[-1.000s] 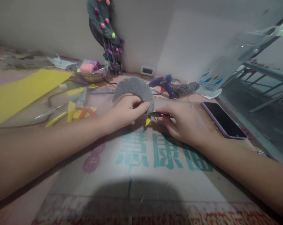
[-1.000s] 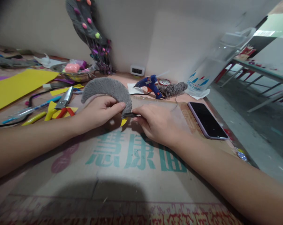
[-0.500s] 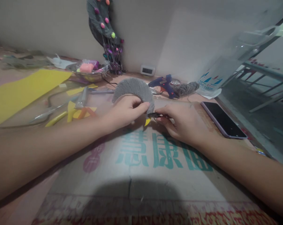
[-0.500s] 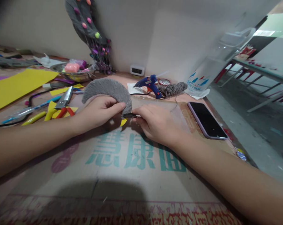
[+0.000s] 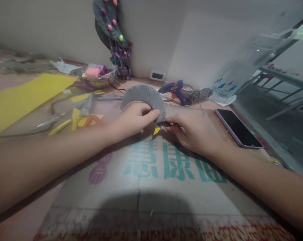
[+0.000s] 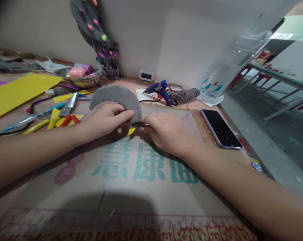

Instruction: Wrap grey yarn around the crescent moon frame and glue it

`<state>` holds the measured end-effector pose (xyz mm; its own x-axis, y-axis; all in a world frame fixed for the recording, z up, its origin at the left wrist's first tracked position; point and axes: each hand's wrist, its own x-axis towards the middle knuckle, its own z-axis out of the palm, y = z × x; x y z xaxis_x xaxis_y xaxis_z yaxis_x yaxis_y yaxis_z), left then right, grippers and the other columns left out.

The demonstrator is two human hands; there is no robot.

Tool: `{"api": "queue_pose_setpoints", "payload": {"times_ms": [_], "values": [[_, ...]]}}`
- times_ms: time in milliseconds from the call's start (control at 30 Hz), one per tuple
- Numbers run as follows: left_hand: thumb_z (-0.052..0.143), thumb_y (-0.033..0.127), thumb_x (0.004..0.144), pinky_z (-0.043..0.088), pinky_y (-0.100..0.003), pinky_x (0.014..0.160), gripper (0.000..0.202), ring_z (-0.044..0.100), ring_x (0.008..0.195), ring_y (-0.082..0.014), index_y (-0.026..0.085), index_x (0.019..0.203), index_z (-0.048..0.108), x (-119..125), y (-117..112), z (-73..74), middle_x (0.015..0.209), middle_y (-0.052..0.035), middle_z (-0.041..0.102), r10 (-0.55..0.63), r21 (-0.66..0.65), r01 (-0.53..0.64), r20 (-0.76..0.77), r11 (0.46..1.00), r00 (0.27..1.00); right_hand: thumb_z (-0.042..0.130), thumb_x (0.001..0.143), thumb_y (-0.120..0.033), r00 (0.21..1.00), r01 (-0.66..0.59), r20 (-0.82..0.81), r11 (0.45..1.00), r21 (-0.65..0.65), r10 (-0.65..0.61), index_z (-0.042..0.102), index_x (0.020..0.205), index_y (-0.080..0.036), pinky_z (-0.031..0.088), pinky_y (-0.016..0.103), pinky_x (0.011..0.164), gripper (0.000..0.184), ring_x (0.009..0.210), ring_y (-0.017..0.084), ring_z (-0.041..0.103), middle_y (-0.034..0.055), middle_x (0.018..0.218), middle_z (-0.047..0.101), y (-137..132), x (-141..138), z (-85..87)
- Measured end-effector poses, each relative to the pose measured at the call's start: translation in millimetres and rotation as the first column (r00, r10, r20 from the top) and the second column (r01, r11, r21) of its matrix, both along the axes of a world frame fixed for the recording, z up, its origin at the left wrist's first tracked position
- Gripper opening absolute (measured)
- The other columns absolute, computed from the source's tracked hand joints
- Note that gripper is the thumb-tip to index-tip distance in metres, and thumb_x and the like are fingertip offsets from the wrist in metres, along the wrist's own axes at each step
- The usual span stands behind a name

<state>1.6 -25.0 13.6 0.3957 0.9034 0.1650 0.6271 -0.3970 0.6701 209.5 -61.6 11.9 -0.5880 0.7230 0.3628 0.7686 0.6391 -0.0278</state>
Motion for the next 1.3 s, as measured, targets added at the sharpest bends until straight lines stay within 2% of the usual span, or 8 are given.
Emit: {"api": "queue_pose_setpoints", "payload": {"times_ms": [167,333,567,700,800,1000,1100,1300], "values": [[0.050,0.045,0.091,0.034,-0.027,0.053,0.047,0.055,0.051,-0.0122,0.018,0.054,0.060,-0.1,1.1,-1.8,0.048,0.0015,0.057,-0.007,-0.024,0.008,0.014,1.000,1.000,0.052,0.094,-0.020,1.000,-0.004,-0.019,1.000,-0.022,0.004,0.071,0.101,-0.018,0.042,0.031,0.072,0.020,0.083,0.021,0.063,0.0079,0.092,0.074,0.1,0.6,0.5],[0.050,0.047,0.091,0.034,-0.027,0.053,0.048,0.055,0.051,-0.0123,0.018,0.055,0.060,-1.0,3.8,-5.3,0.048,0.0011,0.057,-0.013,0.009,0.012,0.033,1.000,0.999,0.055,0.094,-0.027,0.980,-0.015,-0.199,1.000,0.010,0.017,0.067,0.114,-0.019,0.047,0.034,0.074,0.025,0.087,0.022,0.066,0.0089,0.103,0.074,2.3,5.6,-6.3],[0.049,0.047,0.091,0.036,-0.025,0.050,0.048,0.054,0.048,-0.0116,0.018,0.054,0.056,-1.0,3.4,-4.8,0.047,0.0019,0.054,-0.022,-0.018,0.023,0.089,1.000,0.996,0.057,0.093,-0.032,0.948,0.006,-0.319,0.999,0.040,0.007,0.063,0.114,-0.018,0.050,0.034,0.070,0.026,0.078,0.021,0.065,0.0084,0.094,0.072,1.8,8.9,-13.5],[0.051,0.048,0.091,0.036,-0.024,0.046,0.045,0.052,0.044,-0.0104,0.019,0.058,0.053,-1.0,3.8,-7.0,0.048,0.0030,0.053,-0.043,-0.121,0.068,0.193,0.990,0.980,0.068,0.086,-0.039,0.904,0.073,-0.417,0.994,-0.077,-0.099,0.064,0.109,-0.018,0.048,0.032,0.062,0.031,0.070,0.019,0.062,0.0062,0.087,0.070,2.8,6.6,-13.9],[0.053,0.049,0.090,0.037,-0.023,0.045,0.043,0.053,0.046,-0.0104,0.018,0.060,0.053,-0.9,4.4,-9.0,0.051,0.0023,0.055,-0.080,-0.156,0.120,0.241,0.980,0.967,0.063,0.089,-0.034,0.839,0.105,-0.508,0.975,-0.197,-0.193,0.068,0.099,-0.020,0.047,0.031,0.063,0.019,0.071,0.019,0.062,0.0047,0.085,0.071,6.6,3.9,-11.5],[0.052,0.046,0.091,0.037,-0.023,0.046,0.040,0.052,0.048,-0.0106,0.018,0.063,0.055,-0.9,6.0,-10.8,0.054,0.0013,0.056,-0.206,-0.155,0.248,0.244,0.956,0.948,0.061,0.089,-0.035,0.728,-0.012,-0.605,0.878,-0.479,-0.321,0.067,0.083,-0.021,0.041,0.029,0.055,0.017,0.058,0.015,0.054,-0.0006,0.066,0.060,4.9,-4.4,-5.3],[0.053,0.047,0.091,0.036,-0.023,0.048,0.040,0.051,0.050,-0.0104,0.017,0.064,0.058,-0.7,7.3,-11.3,0.055,0.0016,0.057,-0.266,-0.074,0.284,0.190,0.956,0.945,0.061,0.088,-0.034,0.686,-0.062,-0.623,0.823,-0.565,-0.376,0.063,0.078,-0.020,0.038,0.027,0.051,0.017,0.051,0.013,0.046,-0.0031,0.058,0.052,2.7,-8.0,-6.4],[0.062,0.039,0.084,0.035,-0.024,0.057,0.030,0.051,0.059,-0.0113,0.016,0.065,0.064,0.8,7.1,-12.3,0.060,0.0011,0.060,-0.311,0.193,0.295,0.059,0.936,0.949,0.061,0.084,-0.031,0.648,-0.103,-0.695,0.868,-0.486,-0.312,0.061,0.074,-0.019,0.046,0.029,0.066,0.016,0.071,0.015,0.054,0.0004,0.074,0.059,7.1,-8.4,-10.4]]}}
